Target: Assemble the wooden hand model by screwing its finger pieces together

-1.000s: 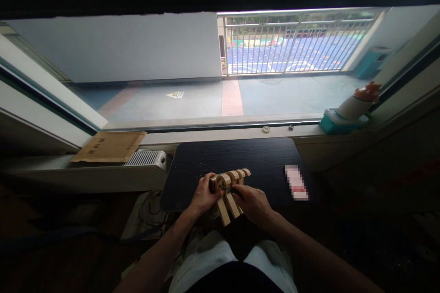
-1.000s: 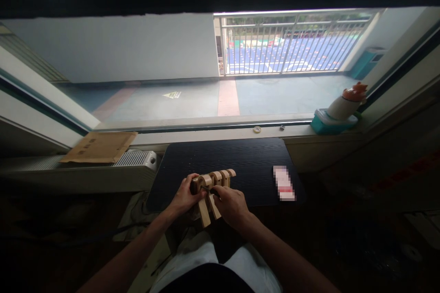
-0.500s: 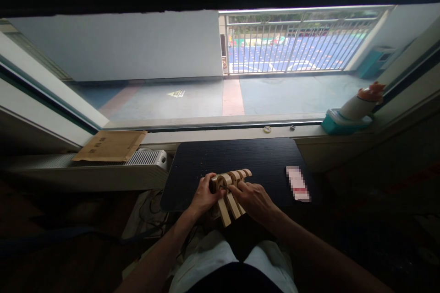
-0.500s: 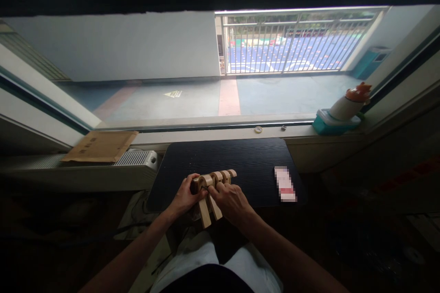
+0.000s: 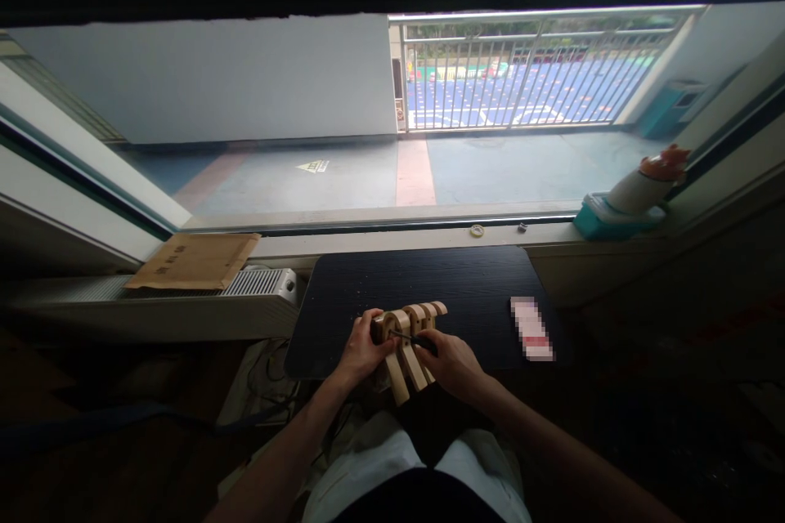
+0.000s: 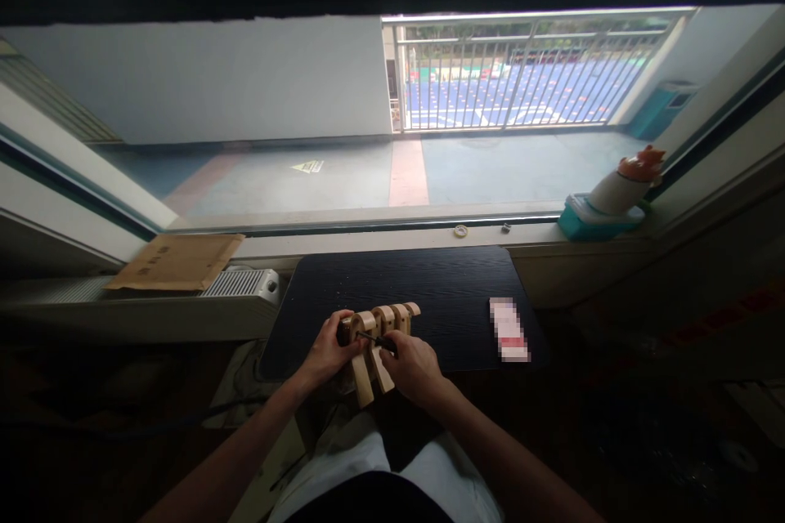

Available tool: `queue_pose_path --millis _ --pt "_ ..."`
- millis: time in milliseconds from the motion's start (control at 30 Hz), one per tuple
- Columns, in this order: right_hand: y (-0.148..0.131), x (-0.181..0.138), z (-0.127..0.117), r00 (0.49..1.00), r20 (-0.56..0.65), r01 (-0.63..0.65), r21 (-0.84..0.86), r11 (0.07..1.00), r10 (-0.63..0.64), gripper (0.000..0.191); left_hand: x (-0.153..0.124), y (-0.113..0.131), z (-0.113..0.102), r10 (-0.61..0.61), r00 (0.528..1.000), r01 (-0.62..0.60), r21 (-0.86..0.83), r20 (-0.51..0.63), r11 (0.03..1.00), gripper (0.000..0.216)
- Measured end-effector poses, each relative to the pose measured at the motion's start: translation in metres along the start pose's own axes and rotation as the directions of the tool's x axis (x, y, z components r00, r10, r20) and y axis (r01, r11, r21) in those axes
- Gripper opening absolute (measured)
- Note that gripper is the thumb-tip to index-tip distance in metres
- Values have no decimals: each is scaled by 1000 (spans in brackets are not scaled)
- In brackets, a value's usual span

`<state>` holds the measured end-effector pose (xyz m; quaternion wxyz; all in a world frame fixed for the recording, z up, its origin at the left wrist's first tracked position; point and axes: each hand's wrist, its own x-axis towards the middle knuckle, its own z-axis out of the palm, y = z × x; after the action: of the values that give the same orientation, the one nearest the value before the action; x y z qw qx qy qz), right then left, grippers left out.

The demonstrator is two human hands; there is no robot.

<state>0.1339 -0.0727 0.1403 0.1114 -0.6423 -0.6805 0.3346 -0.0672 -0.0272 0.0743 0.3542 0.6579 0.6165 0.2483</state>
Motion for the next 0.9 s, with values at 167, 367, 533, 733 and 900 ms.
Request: queue_pose_path --millis 167,367,533,733,900 --pt "-4 -3 -10 953 17 285 -385 878 -302 28 1 -3 0 0 1000 0 -12 -17 1000 53" --pt "-2 2 -5 928 56 352 -461 815 -369 25 1 -3 2 15 1000 -15 -10 -23 1000 52" --pt "1 3 -1 980 -18 188 -219 957 -197 25 1 1 1 26 1000 -27 -24 -16 999 52" --pt "7 6 0 999 39 -13 111 994 8 34 1 0 2 15 1000 -15 -15 -11 1000 54" --pt "0 0 -3 993 -3 116 -154 981 -118 30 -1 0 1 12 1000 -12 -20 -8 1000 54"
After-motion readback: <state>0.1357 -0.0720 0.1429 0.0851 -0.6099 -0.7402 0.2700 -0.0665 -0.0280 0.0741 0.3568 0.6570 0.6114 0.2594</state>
